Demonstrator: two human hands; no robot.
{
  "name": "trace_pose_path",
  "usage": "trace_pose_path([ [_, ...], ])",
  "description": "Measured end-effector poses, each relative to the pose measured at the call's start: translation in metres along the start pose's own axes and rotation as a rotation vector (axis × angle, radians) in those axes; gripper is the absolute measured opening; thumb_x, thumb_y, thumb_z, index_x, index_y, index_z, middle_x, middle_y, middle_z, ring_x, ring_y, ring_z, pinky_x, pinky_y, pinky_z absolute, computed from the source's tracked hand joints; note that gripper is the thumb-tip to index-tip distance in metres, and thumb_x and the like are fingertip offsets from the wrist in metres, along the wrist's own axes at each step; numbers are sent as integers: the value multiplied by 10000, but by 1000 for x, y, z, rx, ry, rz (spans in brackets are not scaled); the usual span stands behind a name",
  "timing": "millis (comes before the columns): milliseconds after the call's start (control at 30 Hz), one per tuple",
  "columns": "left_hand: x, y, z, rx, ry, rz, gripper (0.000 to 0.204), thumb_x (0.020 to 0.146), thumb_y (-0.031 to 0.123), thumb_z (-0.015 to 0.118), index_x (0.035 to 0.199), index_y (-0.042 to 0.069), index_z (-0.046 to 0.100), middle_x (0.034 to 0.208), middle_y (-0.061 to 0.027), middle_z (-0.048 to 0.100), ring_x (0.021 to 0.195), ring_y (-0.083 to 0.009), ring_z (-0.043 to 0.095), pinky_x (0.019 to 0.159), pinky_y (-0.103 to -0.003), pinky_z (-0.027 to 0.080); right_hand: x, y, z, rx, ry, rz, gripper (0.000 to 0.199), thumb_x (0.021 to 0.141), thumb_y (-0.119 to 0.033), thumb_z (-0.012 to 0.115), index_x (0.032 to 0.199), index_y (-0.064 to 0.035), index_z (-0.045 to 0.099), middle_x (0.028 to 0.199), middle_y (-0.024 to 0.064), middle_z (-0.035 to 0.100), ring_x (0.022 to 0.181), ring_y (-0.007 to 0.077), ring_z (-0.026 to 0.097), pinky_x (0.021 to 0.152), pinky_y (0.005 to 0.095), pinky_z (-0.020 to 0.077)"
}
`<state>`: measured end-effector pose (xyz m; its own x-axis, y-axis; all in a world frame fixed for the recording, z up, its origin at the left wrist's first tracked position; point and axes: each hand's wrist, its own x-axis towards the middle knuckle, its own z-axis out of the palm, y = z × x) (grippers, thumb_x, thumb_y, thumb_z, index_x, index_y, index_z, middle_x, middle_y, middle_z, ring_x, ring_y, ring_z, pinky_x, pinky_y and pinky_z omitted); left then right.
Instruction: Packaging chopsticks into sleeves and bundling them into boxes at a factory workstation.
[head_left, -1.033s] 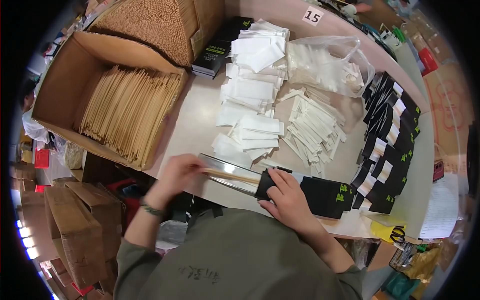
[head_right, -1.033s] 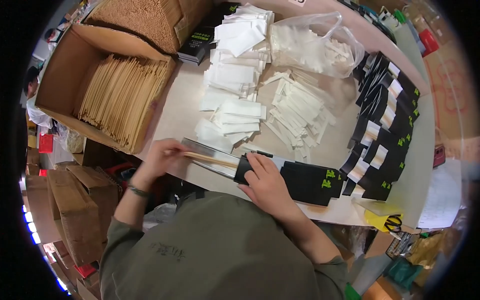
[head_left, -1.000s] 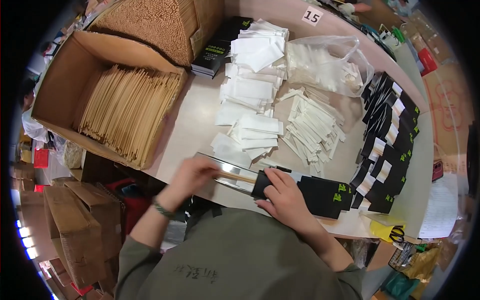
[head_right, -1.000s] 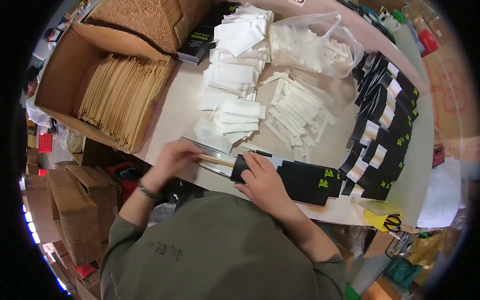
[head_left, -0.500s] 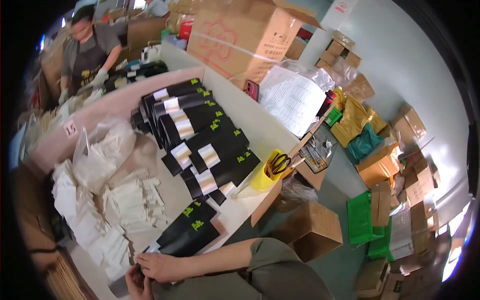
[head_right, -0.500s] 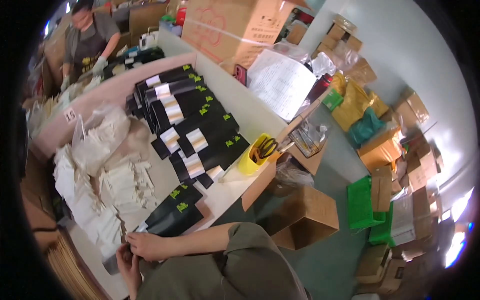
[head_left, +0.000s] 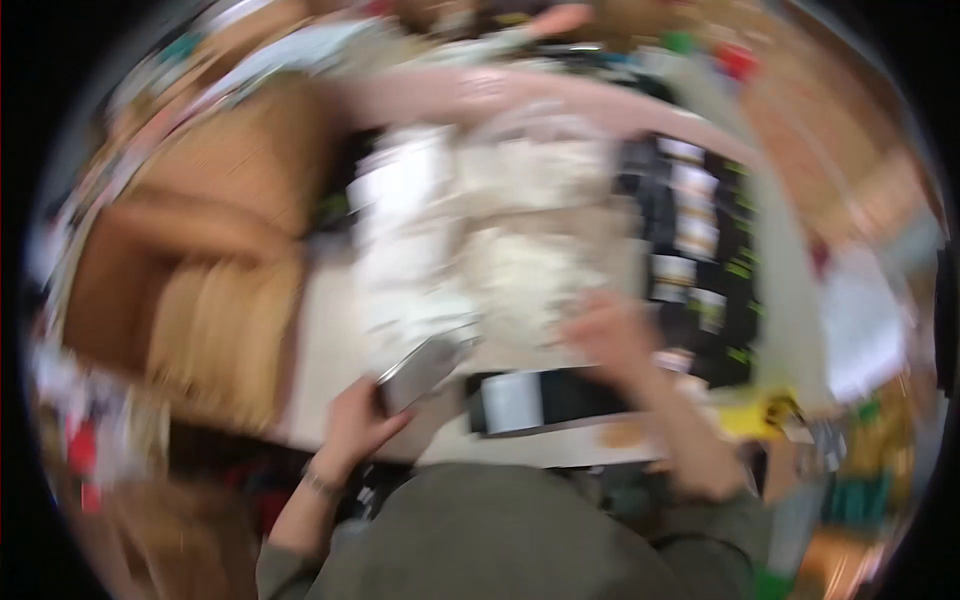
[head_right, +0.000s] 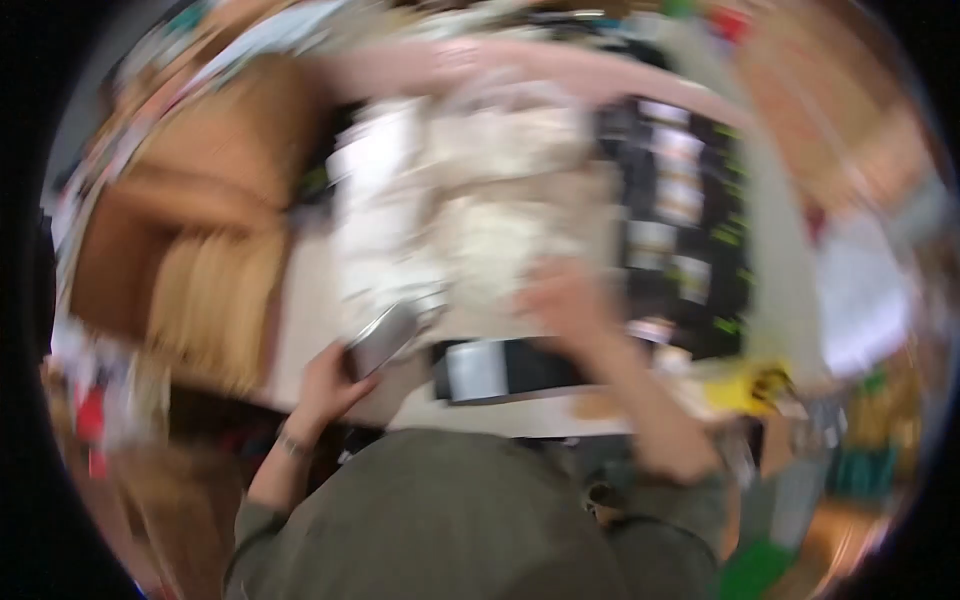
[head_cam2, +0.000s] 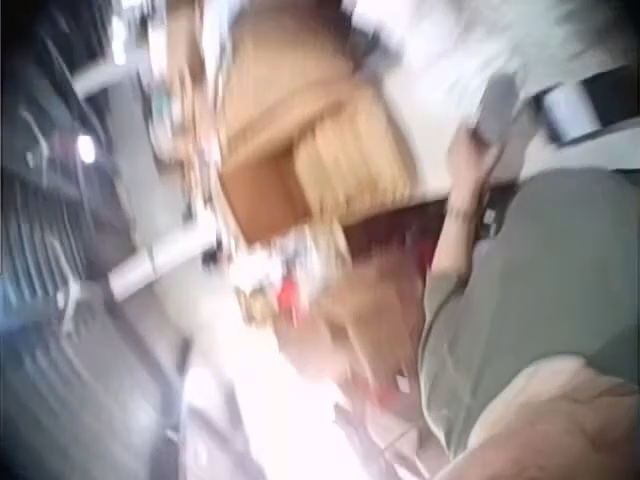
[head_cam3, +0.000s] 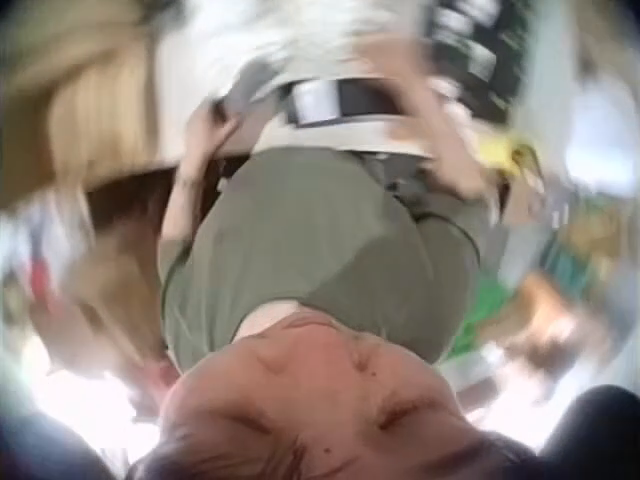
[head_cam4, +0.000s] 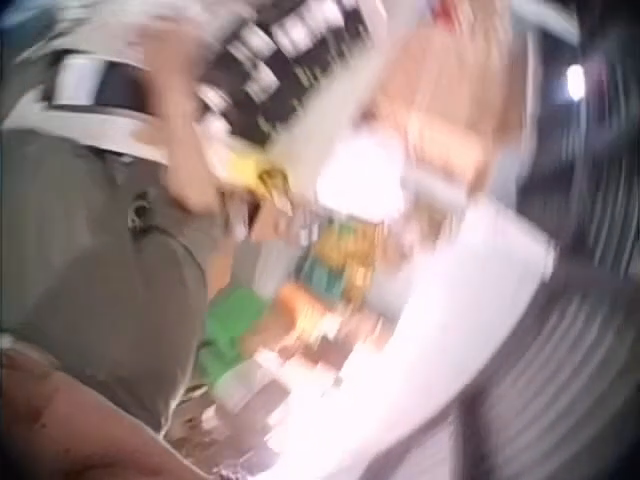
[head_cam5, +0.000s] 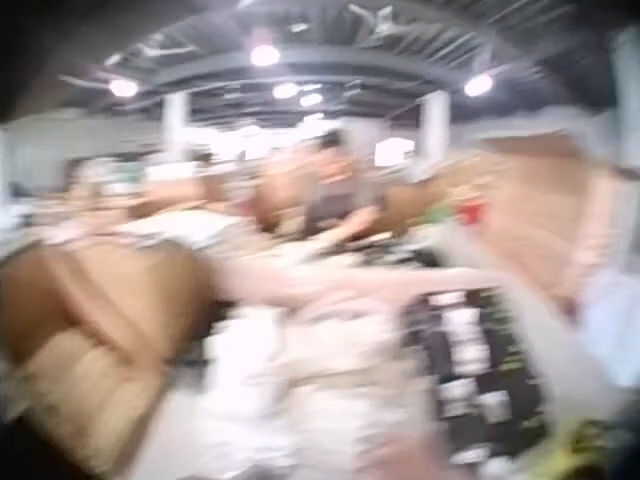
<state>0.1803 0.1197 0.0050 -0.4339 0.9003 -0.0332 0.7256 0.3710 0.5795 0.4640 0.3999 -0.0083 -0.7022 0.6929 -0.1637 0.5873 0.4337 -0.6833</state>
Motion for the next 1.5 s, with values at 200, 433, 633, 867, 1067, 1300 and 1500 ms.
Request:
trace_pose_path([
  [200,-26,40,3,-596,-465,-26,374,713,180,727,981,-4,541,941,-152,599,890,-243,599,771,-345,490,-47,-71,1,-395,-243,-580,521,609,-333,884,983,-46,661,1299,256,510,1220,432,482,1064,472,383],
  [433,-20,64,21,-665,-460,159,319,702,142,687,957,3,556,984,-206,602,921,-334,592,813,-418,489,-40,-101,68,-385,-67,-727,276,824,-270,650,917,-13,609,1202,217,556,1142,377,534,942,425,444],
  [633,-34,15,27,-99,57,-48,447,718,130,724,1117,47,542,954,-155,612,857,-355,621,723,-415,515,-45,-118,89,-433,-138,-168,336,933,-332,583,771,-39,562,636,178,605,666,375,624,606,484,474],
  [867,-43,8,9,45,-207,119,730,649,163,816,1304,65,508,1007,-124,588,893,-338,618,744,-414,519,-34,-114,95,-255,-144,-36,204,858,-218,576,768,-37,607,676,174,632,704,382,631,641,486,489],
  [1067,-15,17,-1,141,-256,261,739,659,195,836,1312,55,519,1020,-137,610,924,-351,614,768,-411,513,-30,-130,106,-66,-239,-180,232,839,-268,581,805,-47,643,747,194,665,743,392,654,677,499,516],
  [1300,-15,-72,-70,300,468,-29,404,804,192,745,1150,21,624,1044,-184,630,971,-373,612,825,-422,510,43,0,29,-413,386,169,320,849,-347,655,875,-30,613,886,223,672,854,405,648,725,494,499],
  [1500,-40,-174,-98,298,531,-339,221,873,107,635,1077,27,663,907,-171,635,866,-360,625,750,-433,501,32,-3,25,-359,432,322,229,834,-256,652,916,-43,628,875,191,675,872,397,642,756,478,499],
])
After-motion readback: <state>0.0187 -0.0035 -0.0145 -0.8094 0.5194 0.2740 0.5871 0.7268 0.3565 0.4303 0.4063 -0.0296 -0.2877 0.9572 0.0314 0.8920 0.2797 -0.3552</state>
